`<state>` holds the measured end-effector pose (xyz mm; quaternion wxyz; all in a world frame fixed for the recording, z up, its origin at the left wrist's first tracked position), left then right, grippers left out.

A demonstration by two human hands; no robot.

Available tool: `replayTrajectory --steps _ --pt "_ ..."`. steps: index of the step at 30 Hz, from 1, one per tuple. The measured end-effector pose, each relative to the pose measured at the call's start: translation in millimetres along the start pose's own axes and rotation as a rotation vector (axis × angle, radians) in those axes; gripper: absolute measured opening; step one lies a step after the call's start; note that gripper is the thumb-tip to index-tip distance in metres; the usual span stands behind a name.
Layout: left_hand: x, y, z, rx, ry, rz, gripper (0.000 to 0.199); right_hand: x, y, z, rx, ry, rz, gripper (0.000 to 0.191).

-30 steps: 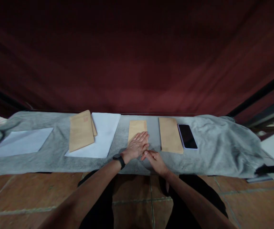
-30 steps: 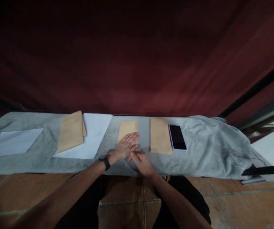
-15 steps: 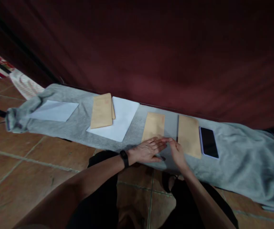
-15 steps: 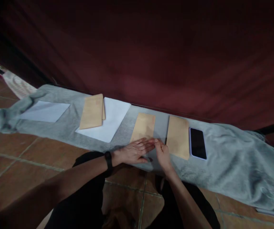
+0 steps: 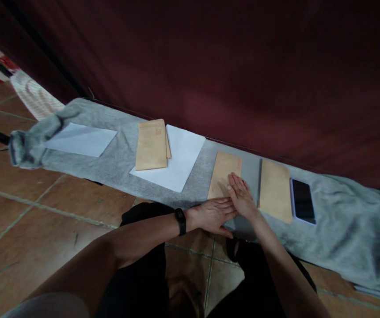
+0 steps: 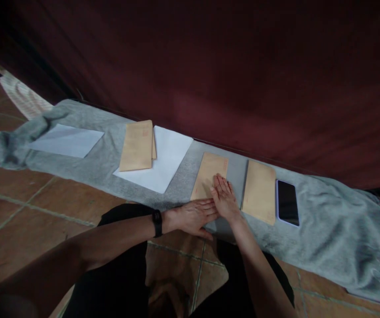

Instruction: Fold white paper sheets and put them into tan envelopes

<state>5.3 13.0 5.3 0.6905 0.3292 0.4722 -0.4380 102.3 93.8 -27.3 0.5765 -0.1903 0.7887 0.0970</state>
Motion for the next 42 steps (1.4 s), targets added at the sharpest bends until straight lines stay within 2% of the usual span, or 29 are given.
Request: replayTrajectory --steps 6,12,16,22,30,38,42 --pt "-1.8 -8 7 0.029 0.064 0.003 0.089 1 21 5 0.059 -0.147 0.114 0.062" --pt "-2.4 -17 9 0.025 0.134 -0.009 0.085 -7 47 8 0.15 -0.146 0.251 0.061" --pt "-1.7 -18 8 0.031 0.153 -0.02 0.082 -9 48 6 0.167 -0.154 0.275 0.062" --pt "-3.3 -18 5 0.048 0.106 -0.023 0.079 -4 21 1 0.114 -0.149 0.195 0.059" --pt "-4.7 -19 -5 0.065 -0.057 -0.082 0.074 0 -14 -2 0.031 -0.039 0.016 0.058" --pt "-22.2 -25 -11 0.089 -0.203 -0.109 0.065 3 -55 -15 -0.085 -0.035 -0.076 0.062" --pt "-31.5 -31 -11 0.14 -0.293 -0.097 0.049 4 -76 -23 -0.147 -0.048 -0.053 0.063"
Point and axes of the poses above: each hand's wrist, its own y-axis towards the middle knuckle, its own x-axis out of the palm, z = x × y, the point moved 7 cm from there along y, towards the middle knuckle, and after that the axes turned 8 degrees about -z, right-handed, at the moved point
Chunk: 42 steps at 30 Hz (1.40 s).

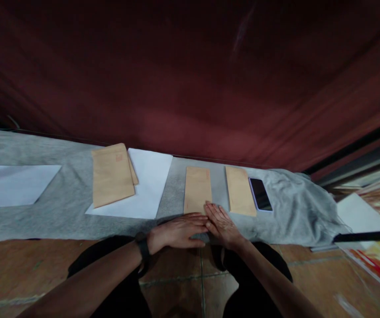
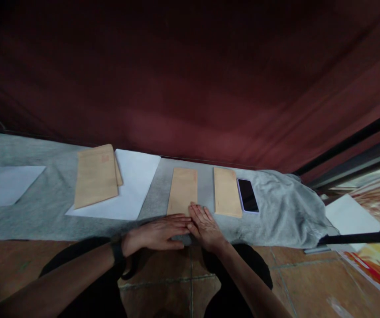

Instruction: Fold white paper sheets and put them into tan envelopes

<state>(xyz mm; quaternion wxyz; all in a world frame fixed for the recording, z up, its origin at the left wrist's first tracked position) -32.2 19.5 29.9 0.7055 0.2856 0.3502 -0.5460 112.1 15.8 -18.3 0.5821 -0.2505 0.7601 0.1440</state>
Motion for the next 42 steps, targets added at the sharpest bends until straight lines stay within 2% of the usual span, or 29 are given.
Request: replayTrajectory --steps 2,4,9,13,16,19,24,27,31,36,42 --pt "-4.3 -2 -3 -0.014 -0.037 0.029 0.04 -1 -9 -6 -0.036 0.002 0.011 0.064" --pt "-8.0 -1 -12 -0.088 -0.047 0.067 0.037 -3 -16 -12 -0.06 0.006 0.02 0.066" --pt "-13.1 5 -45 -0.342 0.119 0.195 0.048 -5 -23 -20 -0.068 -0.009 0.05 0.068" --pt "-3.6 16 -72 -0.493 0.272 0.156 0.058 -5 -22 -21 -0.058 -0.018 0.074 0.07" --pt "-3.9 32 -89 -0.529 0.331 0.137 0.059 -6 -22 -25 -0.045 -0.015 0.095 0.068" --pt "-15.5 57 -105 -0.552 0.356 0.151 0.06 -9 -22 -29 -0.022 -0.009 0.137 0.068" --pt "-40.2 97 -128 -0.603 0.386 0.253 0.061 -9 -21 -35 0.005 -0.002 0.187 0.068" --pt "-41.6 105 -136 -0.612 0.391 0.275 0.062 -9 -20 -37 0.016 0.012 0.208 0.068" --pt "-29.5 98 -133 -0.571 0.406 0.247 0.062 -8 -17 -32 0.023 0.046 0.229 0.064" --pt "-13.7 79 -112 -0.484 0.416 0.231 0.06 -2 -11 -19 0.035 0.103 0.227 0.054" --pt "-5.9 64 -87 -0.47 0.39 0.169 0.058 -4 -11 -17 0.082 0.15 0.242 0.055"
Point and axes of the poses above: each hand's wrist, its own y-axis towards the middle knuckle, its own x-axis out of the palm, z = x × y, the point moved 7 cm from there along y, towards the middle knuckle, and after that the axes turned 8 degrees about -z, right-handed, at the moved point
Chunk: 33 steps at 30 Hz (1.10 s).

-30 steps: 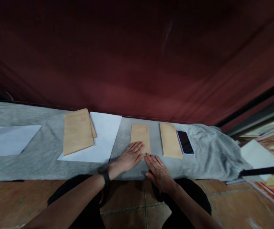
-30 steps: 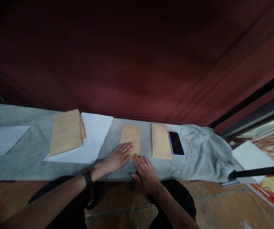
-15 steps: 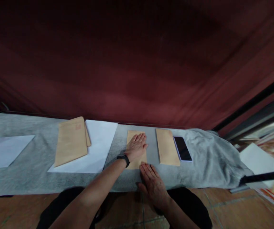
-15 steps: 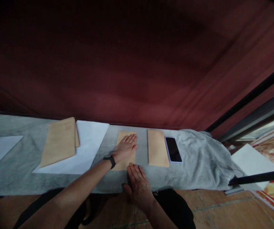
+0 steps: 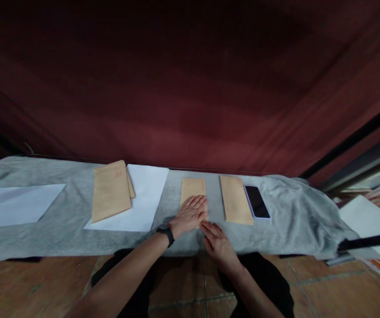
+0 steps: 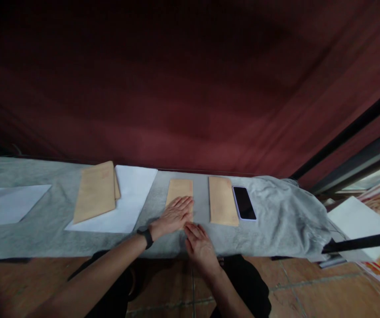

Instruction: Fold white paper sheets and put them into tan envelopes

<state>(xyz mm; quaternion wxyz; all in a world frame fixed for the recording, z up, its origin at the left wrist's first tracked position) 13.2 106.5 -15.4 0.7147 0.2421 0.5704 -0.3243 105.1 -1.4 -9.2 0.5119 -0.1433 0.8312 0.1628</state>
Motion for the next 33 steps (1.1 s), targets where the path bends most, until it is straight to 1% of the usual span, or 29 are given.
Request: replayTrajectory --steps 3,6,10,13,16,19,21,22,24,27,29,33 --pt "-0.8 -13 8 0.019 -0.039 -0.071 0.058 -6 0 0 0.017 0.034 0.007 0.051" --pt "-0.4 -31 17 0.039 -0.094 -0.126 0.057 -12 -1 3 0.026 0.103 0.042 0.048" --pt "1.8 -57 32 0.066 -0.141 -0.195 0.064 -15 -4 10 0.028 0.234 0.082 0.044" --pt "0.9 -71 44 0.068 -0.129 -0.211 0.072 -18 -3 19 0.074 0.307 0.104 0.04" --pt "1.0 -78 52 0.079 -0.11 -0.215 0.079 -25 10 28 0.102 0.321 0.141 0.039" --pt "2.7 -80 56 0.104 -0.104 -0.19 0.081 -24 36 30 0.067 0.235 0.122 0.039" --pt "2.9 -80 56 0.107 -0.094 -0.135 0.081 -14 56 29 0.024 0.113 0.068 0.042" --pt "2.9 -80 56 0.106 -0.086 -0.105 0.081 -9 65 30 0.03 0.045 0.051 0.044" --pt "2.9 -79 56 0.097 -0.073 -0.056 0.081 0 81 35 0.089 -0.087 0.045 0.048" --pt "4.0 -76 59 0.062 -0.067 -0.033 0.08 8 99 45 0.186 -0.221 0.062 0.051" --pt "4.5 -73 62 0.037 -0.063 -0.027 0.078 8 109 49 0.217 -0.266 0.08 0.052" --pt "5.8 -69 69 0.007 -0.018 0.008 0.08 5 123 55 0.226 -0.309 0.115 0.053"
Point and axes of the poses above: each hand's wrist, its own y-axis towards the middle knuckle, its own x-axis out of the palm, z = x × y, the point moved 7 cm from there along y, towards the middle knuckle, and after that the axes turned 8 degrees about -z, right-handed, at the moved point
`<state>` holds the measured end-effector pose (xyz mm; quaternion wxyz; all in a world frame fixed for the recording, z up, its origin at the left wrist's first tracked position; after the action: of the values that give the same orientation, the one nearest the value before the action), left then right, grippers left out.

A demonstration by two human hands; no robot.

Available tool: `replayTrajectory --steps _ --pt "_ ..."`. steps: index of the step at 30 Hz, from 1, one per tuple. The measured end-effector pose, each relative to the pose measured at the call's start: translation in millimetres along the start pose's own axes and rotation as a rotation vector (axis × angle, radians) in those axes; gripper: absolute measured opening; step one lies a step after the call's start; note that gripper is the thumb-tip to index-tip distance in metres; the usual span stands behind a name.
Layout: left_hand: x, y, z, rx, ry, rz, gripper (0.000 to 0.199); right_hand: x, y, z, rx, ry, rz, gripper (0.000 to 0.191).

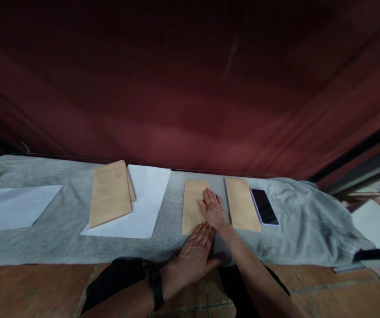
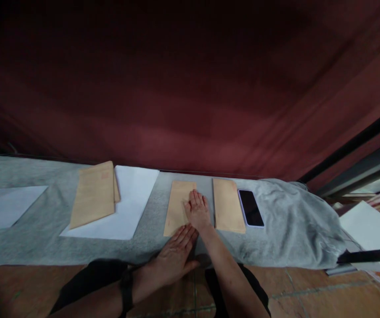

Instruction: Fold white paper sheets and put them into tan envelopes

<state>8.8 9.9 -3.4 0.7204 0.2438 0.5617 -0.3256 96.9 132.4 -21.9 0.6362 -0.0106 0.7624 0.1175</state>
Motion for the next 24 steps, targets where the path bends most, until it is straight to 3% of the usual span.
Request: replayTrajectory --steps 5,9,14,17,24 --pt "0.0 -2 14 -0.003 0.176 0.038 0.078 2 2 3 -0.026 -0.024 0.008 0.054" --pt "-12.0 -1 16 -0.04 0.202 0.091 0.058 1 -7 5 -0.082 -0.022 -0.008 0.054" --pt "-28.8 12 -11 0.036 -0.13 -0.022 0.027 1 -23 4 -0.136 -0.043 -0.056 0.054" --pt "-38.4 17 -31 0.048 -0.312 -0.064 0.024 -1 -37 0 -0.145 -0.069 -0.055 0.058" --pt "-41.8 33 -41 -0.111 -0.231 0.092 0.019 -5 -74 -8 -0.175 -0.1 -0.063 0.056"
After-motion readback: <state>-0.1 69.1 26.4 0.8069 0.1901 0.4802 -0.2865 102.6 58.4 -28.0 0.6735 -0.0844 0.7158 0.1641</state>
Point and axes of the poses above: each hand's wrist, its own y-axis towards the middle knuckle, its own x-axis out of the palm, z = x × y, the point moved 7 cm from there along y, towards the middle knuckle, and after that the axes turned 8 degrees about -z, right-handed, at the moved point
